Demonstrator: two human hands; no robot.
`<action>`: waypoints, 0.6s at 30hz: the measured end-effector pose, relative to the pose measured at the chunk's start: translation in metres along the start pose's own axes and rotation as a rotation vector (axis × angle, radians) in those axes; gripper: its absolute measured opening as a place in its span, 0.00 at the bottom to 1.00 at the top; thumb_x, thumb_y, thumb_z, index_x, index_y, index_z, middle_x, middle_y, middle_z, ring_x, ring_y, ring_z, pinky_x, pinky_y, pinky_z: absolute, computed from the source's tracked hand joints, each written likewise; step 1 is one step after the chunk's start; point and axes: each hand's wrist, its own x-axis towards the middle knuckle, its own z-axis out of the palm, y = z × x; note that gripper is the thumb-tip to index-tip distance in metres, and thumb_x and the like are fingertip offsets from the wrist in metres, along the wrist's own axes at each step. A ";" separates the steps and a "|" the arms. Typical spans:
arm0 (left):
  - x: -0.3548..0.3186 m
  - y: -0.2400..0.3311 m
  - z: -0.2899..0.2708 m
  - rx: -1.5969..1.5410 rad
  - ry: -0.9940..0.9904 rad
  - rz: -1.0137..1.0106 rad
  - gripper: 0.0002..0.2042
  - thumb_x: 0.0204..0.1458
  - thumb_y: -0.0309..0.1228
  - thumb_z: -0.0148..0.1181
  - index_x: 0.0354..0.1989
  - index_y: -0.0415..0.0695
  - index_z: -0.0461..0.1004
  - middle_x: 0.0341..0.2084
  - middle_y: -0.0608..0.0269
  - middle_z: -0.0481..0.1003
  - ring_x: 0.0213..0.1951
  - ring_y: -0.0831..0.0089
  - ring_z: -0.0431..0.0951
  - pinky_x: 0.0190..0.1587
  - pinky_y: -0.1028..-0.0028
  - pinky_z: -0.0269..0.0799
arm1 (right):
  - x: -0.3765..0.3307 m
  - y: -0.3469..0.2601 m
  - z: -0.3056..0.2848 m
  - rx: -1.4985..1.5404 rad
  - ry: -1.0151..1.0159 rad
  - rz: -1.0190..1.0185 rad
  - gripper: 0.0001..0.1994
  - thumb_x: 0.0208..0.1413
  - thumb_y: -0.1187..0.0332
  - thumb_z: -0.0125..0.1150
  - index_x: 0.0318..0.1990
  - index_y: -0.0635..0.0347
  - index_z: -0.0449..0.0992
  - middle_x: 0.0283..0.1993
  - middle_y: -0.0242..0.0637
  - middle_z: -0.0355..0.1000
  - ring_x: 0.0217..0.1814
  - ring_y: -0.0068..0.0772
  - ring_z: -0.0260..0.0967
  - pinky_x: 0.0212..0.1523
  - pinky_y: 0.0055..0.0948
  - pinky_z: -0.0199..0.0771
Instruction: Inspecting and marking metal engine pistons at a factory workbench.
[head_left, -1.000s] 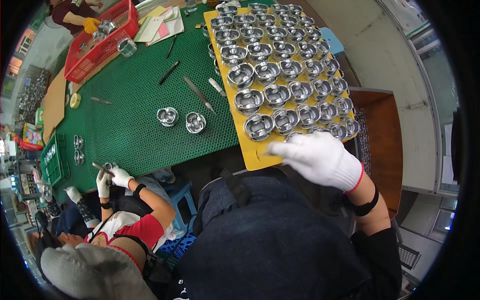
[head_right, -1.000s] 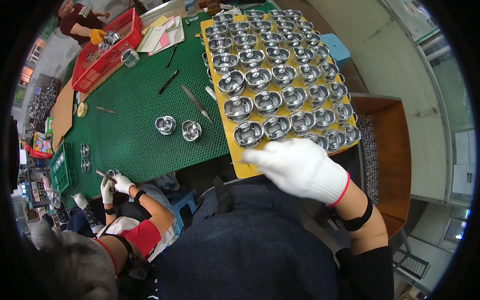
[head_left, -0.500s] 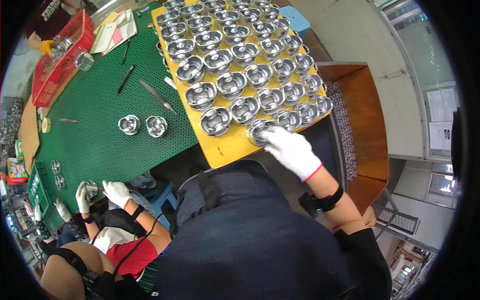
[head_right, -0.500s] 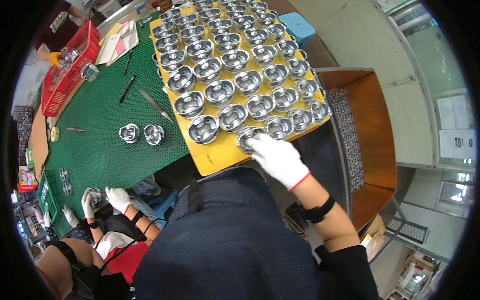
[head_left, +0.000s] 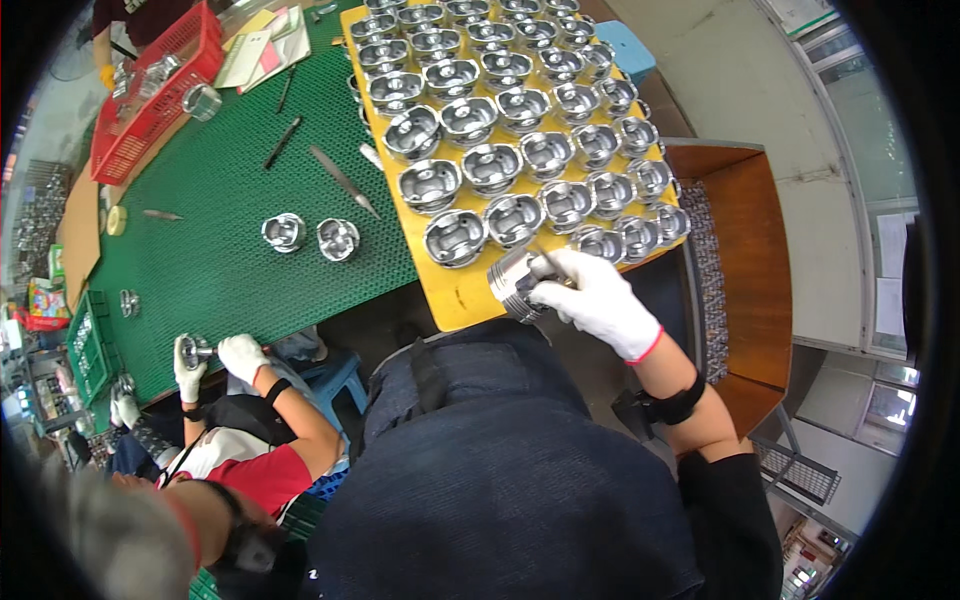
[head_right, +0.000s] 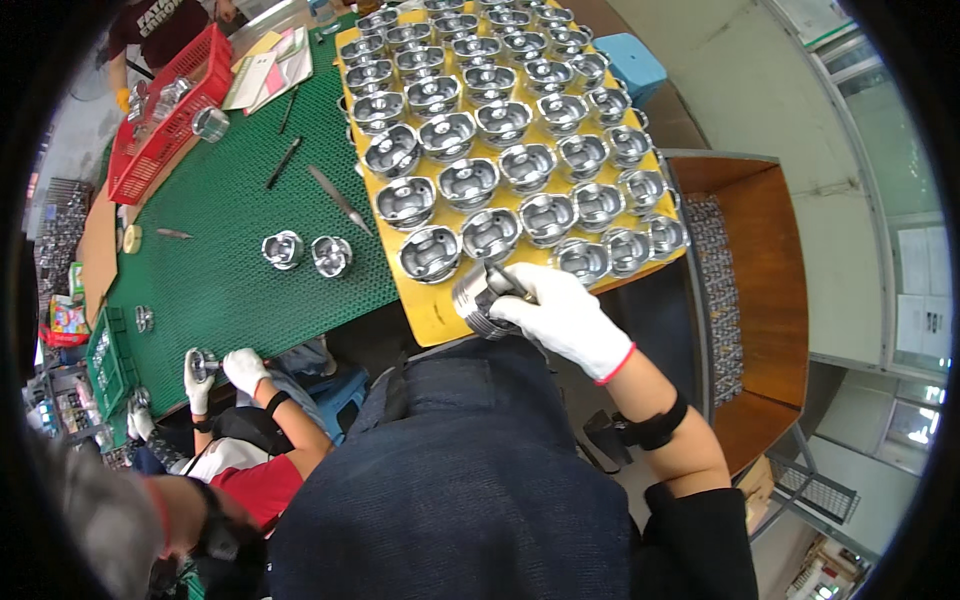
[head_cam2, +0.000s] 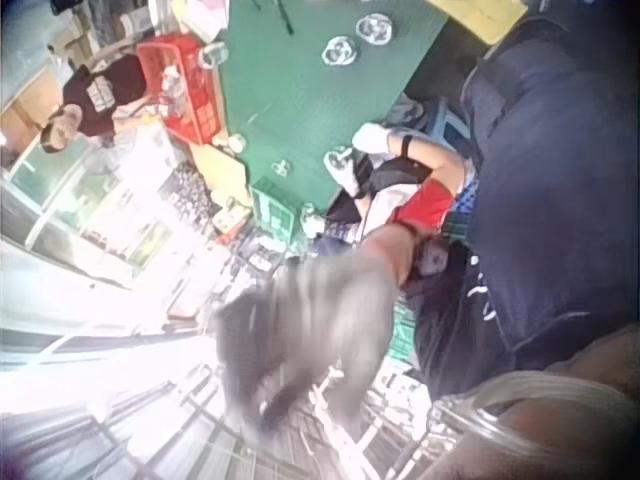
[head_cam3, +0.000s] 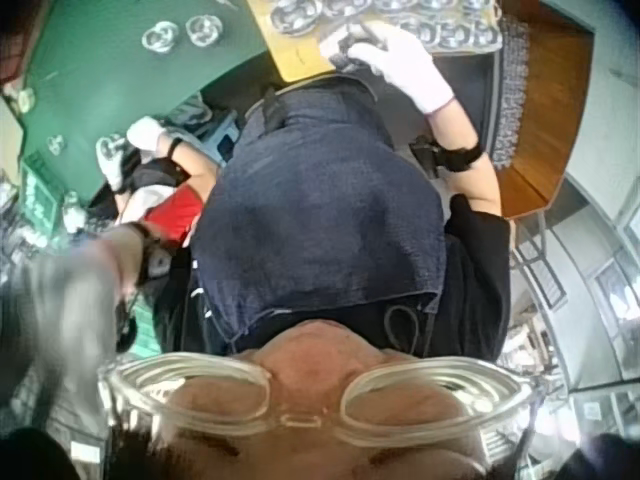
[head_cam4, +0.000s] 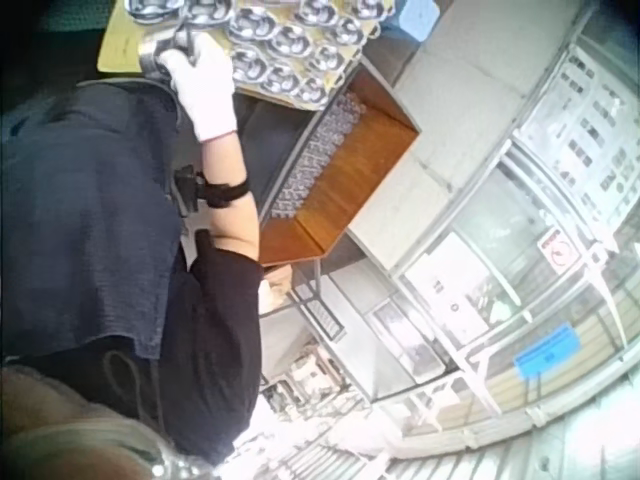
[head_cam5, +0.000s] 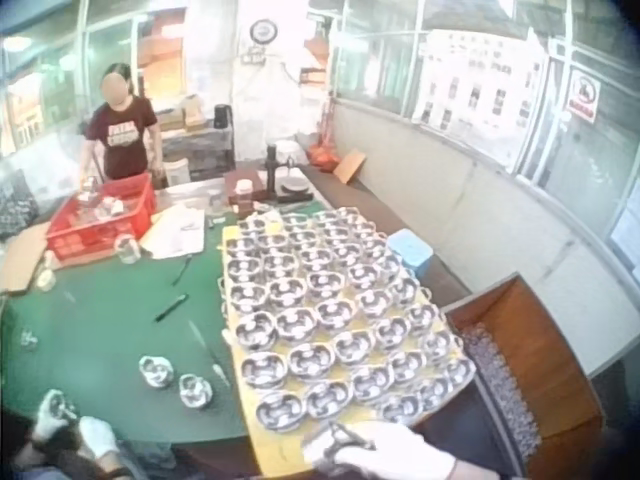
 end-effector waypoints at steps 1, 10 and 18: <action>0.022 0.002 0.055 0.032 0.005 -0.008 0.26 0.57 0.42 0.51 0.57 0.35 0.62 0.52 0.53 0.67 0.52 0.65 0.70 0.55 0.70 0.65 | -0.003 -0.027 0.001 0.130 -0.033 0.095 0.17 0.52 0.67 0.61 0.47 0.65 0.72 0.25 0.28 0.70 0.20 0.13 0.61 0.21 0.16 0.63; 0.001 -0.013 0.158 -0.773 -0.268 -0.915 0.53 0.43 0.67 0.54 0.67 0.41 0.40 0.61 0.39 0.55 0.55 0.52 0.67 0.54 0.56 0.68 | -0.002 -0.110 0.005 0.384 -0.314 -0.218 0.13 0.47 0.75 0.63 0.42 0.65 0.74 0.33 0.29 0.72 0.23 0.13 0.63 0.23 0.17 0.65; -0.030 -0.033 0.140 -1.778 -0.187 -1.013 0.43 0.50 0.58 0.53 0.68 0.49 0.42 0.57 0.46 0.62 0.47 0.51 0.74 0.37 0.58 0.80 | 0.021 -0.131 0.022 0.089 -0.403 -1.181 0.17 0.48 0.79 0.61 0.48 0.66 0.73 0.48 0.43 0.73 0.45 0.36 0.73 0.45 0.30 0.73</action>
